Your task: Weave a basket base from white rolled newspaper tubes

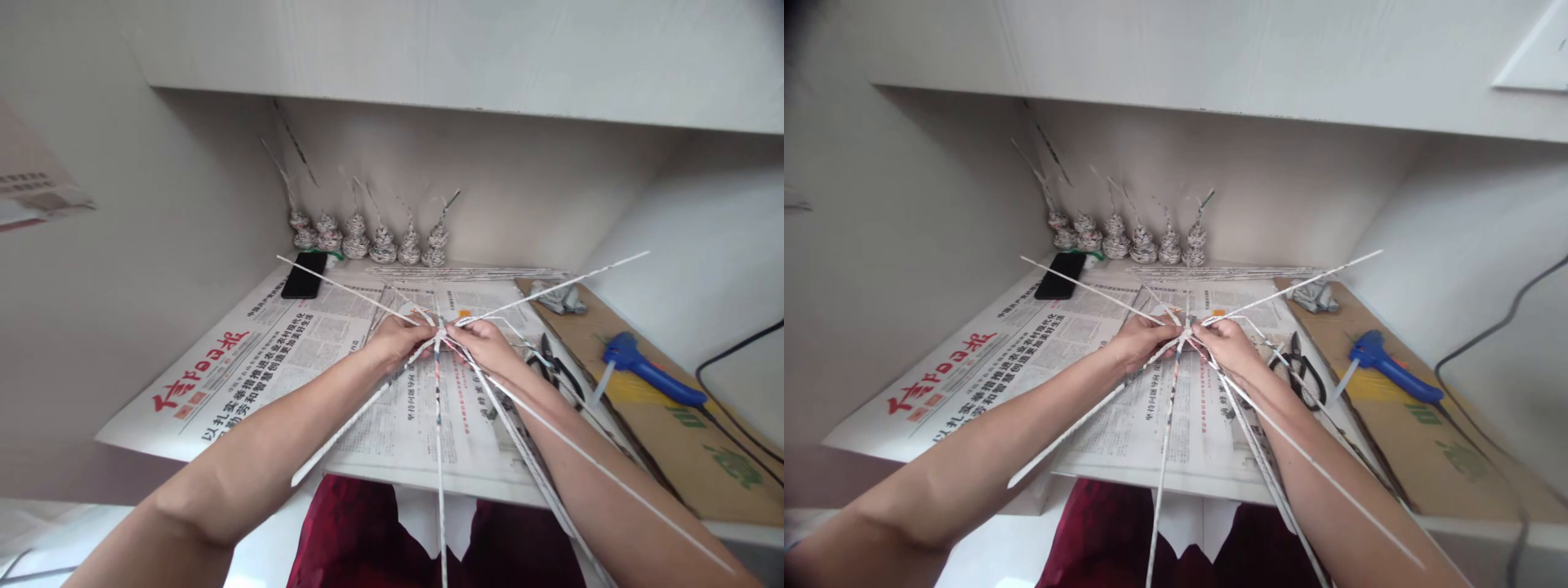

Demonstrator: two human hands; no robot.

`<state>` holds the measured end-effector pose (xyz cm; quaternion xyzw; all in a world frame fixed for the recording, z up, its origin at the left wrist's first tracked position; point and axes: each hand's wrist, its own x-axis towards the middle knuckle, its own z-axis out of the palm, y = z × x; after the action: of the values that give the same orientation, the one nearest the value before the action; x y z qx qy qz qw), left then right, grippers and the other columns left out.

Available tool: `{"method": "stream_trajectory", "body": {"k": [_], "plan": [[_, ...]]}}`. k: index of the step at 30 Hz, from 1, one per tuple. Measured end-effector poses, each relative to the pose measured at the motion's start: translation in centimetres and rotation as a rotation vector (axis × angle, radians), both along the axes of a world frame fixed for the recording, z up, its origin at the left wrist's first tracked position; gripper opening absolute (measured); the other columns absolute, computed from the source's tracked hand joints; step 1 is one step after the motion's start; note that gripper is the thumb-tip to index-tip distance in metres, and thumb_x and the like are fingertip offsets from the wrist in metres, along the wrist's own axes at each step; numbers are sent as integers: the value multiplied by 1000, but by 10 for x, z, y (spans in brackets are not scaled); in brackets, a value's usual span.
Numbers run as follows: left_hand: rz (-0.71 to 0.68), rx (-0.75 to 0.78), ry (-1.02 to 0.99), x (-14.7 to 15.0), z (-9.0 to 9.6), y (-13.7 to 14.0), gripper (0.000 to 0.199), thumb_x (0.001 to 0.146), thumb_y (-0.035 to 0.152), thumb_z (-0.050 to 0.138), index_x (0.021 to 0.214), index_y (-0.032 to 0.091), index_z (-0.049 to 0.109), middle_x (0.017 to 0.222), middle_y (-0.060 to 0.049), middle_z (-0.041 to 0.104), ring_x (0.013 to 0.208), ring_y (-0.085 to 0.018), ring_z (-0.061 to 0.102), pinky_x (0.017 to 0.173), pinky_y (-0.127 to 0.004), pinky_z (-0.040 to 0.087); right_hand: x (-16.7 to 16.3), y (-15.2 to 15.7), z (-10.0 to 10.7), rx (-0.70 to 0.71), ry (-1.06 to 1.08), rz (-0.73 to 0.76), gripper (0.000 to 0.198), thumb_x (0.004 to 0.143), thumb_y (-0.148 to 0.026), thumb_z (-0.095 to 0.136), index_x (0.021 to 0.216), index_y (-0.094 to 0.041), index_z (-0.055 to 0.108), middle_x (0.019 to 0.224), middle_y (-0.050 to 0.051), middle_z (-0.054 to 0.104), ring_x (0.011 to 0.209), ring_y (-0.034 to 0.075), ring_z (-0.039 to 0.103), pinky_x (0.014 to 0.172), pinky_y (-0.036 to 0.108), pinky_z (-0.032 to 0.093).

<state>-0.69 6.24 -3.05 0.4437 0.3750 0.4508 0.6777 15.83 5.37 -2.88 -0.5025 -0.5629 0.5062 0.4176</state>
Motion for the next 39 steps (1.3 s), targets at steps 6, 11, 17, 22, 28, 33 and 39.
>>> {"method": "stream_trajectory", "body": {"k": [6, 11, 17, 22, 28, 33, 39], "plan": [[124, 96, 168, 6, 0, -8, 21, 68, 25, 75, 59, 13, 60, 50, 2, 57, 41, -7, 45, 43, -21, 33, -2, 1, -6, 33, -11, -4, 42, 62, -57, 77, 67, -18, 61, 49, -4, 56, 38, 9, 46, 36, 21, 33], [3, 110, 88, 0, -5, -4, 26, 64, 33, 81, 69, 12, 65, 55, 1, 60, 46, -7, 48, 46, -20, 37, 5, 4, -1, -48, 20, 1, 45, 60, -56, 78, 60, -16, 58, 49, -3, 53, 35, 6, 40, 32, 20, 23], [-212, -21, 54, -11, -1, 3, 17, 71, 20, 78, 84, 10, 71, 81, -8, 71, 64, -10, 62, 60, -21, 53, 19, 7, 8, -221, 114, 25, 45, 50, -48, 86, 56, -16, 56, 49, -2, 53, 34, 5, 37, 32, 20, 17], [-167, -148, 34, -13, 0, 4, 33, 77, 42, 74, 88, 11, 70, 77, -9, 71, 64, -13, 66, 56, -21, 54, 14, 3, 6, -100, 6, 147, 41, 59, -52, 81, 65, -16, 61, 48, -5, 51, 35, 5, 37, 33, 20, 23], [-289, -73, 118, -17, 1, 6, 49, 55, 41, 89, 90, 10, 73, 79, -8, 70, 61, -10, 62, 50, -17, 48, 2, -3, 3, 35, -178, 194, 40, 66, -55, 75, 66, -17, 62, 49, -5, 53, 38, 7, 43, 38, 21, 32], [-274, 82, 180, -16, -5, 7, 50, 49, 36, 91, 88, 7, 75, 71, -9, 70, 53, -10, 56, 47, -20, 40, 1, -7, 2, -38, -158, 213, 41, 71, -58, 70, 72, -17, 63, 53, -3, 58, 40, 9, 47, 40, 22, 36], [-198, 178, 187, -15, -8, 7, 38, 53, 38, 88, 73, 9, 74, 59, -6, 66, 53, -14, 57, 49, -23, 40, 4, -10, 11, -11, -249, 142, 41, 76, -58, 65, 67, -18, 59, 47, -1, 58, 41, 11, 50, 42, 23, 35]]}}
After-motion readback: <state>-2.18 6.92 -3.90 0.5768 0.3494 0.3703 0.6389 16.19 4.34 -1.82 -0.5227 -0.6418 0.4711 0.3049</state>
